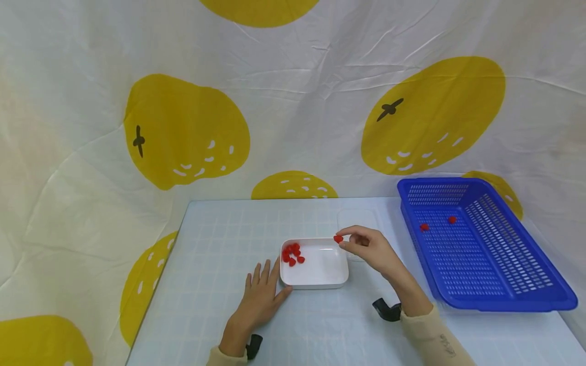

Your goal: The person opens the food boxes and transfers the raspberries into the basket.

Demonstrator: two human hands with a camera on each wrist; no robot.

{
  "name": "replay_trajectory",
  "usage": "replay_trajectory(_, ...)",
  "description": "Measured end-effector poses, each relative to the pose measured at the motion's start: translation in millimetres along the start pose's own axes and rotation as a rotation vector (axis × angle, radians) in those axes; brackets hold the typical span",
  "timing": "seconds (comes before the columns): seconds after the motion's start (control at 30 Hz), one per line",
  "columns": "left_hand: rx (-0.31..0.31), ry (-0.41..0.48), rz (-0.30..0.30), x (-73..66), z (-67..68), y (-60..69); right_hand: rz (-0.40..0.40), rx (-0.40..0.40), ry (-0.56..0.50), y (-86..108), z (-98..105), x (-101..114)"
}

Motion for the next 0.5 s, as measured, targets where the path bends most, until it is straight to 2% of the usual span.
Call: replay_trajectory(0.5, -0.017, 0.005, -0.009, 0.6, -0.2, 0.0, 0.016, -0.135, 0.105, 24.6, 62, 15)
Point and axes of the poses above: each hand's wrist, its own y-axis away from the middle knuckle, its own z-axis out of the back of the hand, x = y × z, the point moved 5 cm from there along -y, towards the middle knuckle, and after that the axes turned 3 degrees about x, right-handed, at the moved point
